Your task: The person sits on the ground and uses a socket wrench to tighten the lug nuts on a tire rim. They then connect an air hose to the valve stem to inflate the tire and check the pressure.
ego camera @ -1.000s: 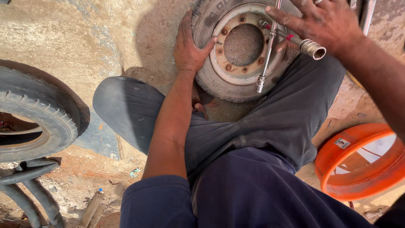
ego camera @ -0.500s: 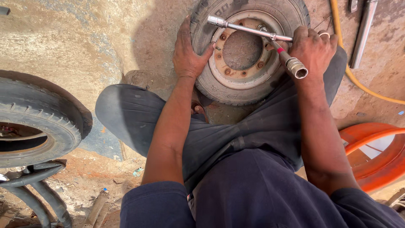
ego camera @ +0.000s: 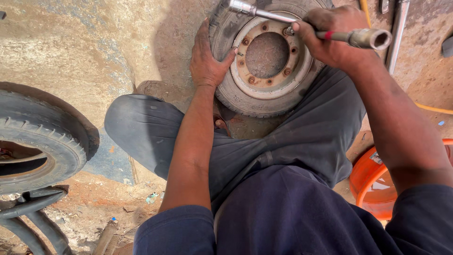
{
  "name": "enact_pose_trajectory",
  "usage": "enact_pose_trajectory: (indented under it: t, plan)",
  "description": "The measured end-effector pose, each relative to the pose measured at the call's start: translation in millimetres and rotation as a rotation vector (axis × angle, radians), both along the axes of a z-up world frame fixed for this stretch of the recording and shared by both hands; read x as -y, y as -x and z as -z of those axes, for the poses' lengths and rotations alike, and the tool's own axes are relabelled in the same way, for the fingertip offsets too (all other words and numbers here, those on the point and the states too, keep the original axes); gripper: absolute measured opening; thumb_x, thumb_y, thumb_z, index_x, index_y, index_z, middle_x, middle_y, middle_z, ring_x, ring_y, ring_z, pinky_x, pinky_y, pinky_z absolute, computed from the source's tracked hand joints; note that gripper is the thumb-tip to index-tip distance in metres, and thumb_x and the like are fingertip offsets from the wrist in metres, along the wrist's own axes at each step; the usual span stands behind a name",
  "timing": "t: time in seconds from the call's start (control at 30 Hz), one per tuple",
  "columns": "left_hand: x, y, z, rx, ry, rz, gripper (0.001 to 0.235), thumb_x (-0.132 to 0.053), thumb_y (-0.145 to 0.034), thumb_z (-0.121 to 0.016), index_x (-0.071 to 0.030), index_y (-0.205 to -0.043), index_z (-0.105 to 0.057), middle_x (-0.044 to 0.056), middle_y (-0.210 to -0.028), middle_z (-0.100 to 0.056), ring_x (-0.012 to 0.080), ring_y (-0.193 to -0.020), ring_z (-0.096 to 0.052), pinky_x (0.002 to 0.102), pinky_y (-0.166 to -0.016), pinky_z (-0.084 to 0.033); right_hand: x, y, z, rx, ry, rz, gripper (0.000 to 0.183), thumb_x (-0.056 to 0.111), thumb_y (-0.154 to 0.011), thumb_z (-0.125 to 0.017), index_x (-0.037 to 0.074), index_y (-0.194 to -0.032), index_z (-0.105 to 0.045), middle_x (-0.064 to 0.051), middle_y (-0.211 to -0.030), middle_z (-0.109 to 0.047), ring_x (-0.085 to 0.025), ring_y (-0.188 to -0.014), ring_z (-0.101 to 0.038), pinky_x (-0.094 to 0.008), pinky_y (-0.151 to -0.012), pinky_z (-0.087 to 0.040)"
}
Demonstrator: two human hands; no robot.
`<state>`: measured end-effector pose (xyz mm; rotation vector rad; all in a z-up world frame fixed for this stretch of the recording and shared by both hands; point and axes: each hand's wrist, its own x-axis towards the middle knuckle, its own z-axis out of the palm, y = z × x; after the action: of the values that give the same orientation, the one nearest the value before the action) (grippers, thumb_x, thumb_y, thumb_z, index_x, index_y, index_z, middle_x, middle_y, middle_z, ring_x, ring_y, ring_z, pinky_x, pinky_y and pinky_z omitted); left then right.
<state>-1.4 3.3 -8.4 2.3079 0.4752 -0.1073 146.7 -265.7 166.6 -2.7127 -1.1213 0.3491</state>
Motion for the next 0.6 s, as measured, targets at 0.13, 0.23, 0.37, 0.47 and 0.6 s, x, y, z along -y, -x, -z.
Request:
enact_pose_trajectory:
  t: [0.13, 0.23, 0.37, 0.47, 0.6]
  plan:
    - [-3, -7, 3, 0.068, 0.02, 0.003, 0.107, -0.059, -0.084, -0.087, -0.023, -0.162, -0.024, 0.008, -0.163, -0.042, 0.033, -0.144, -0.051, 0.046, -0.115, -0.049, 14, 53, -30, -0.314, -0.122, 0.45, 0.044, 0.041, -0.116, -0.061, 0.006, -0.092, -0.07, -0.011, -0.065, -0.063, -0.025, -0.057, -0.065, -0.041, -0.056, -0.052]
    - [-1, 1, 0, 0.066, -0.003, -0.006, 0.108, -0.059, -0.081, -0.087, -0.022, -0.161, -0.025, 0.009, -0.162, -0.042, 0.0337, -0.142, -0.051, 0.047, -0.114, -0.048, 15, 92, -16, -0.246, -0.12, 0.525, 0.043, 0.037, -0.115, -0.065, 0.004, -0.088, -0.069, -0.014, -0.064, -0.063, -0.031, -0.058, -0.065, -0.044, -0.058, -0.052]
    - [2, -2, 1, -0.002, 0.022, -0.023, 0.108, -0.061, -0.08, -0.087, -0.022, -0.161, -0.026, 0.007, -0.161, -0.043, 0.0333, -0.14, -0.053, 0.047, -0.111, -0.05, 25, 110, 18, -0.163, -0.162, 0.504, 0.041, 0.035, -0.115, -0.066, 0.003, -0.089, -0.068, -0.017, -0.072, -0.066, -0.036, -0.065, -0.067, -0.047, -0.06, -0.052]
    - [0, -3, 6, 0.039, -0.006, -0.026, 0.109, -0.063, -0.081, -0.087, -0.023, -0.161, -0.025, 0.006, -0.161, -0.043, 0.0328, -0.14, -0.054, 0.047, -0.112, -0.051, 31, 110, 27, -0.263, -0.181, 0.503, 0.042, 0.038, -0.115, -0.063, 0.005, -0.091, -0.069, -0.015, -0.074, -0.067, -0.033, -0.066, -0.068, -0.047, -0.061, -0.053]
    - [2, 2, 10, 0.118, -0.04, -0.011, 0.108, -0.064, -0.083, -0.085, -0.023, -0.162, -0.023, 0.006, -0.163, -0.042, 0.0319, -0.143, -0.053, 0.047, -0.112, -0.052, 48, 87, 12, -0.239, 0.079, 0.043, 0.04, 0.05, -0.105, -0.063, 0.012, -0.097, -0.074, -0.01, -0.078, -0.072, -0.029, -0.066, -0.068, -0.045, -0.064, -0.054]
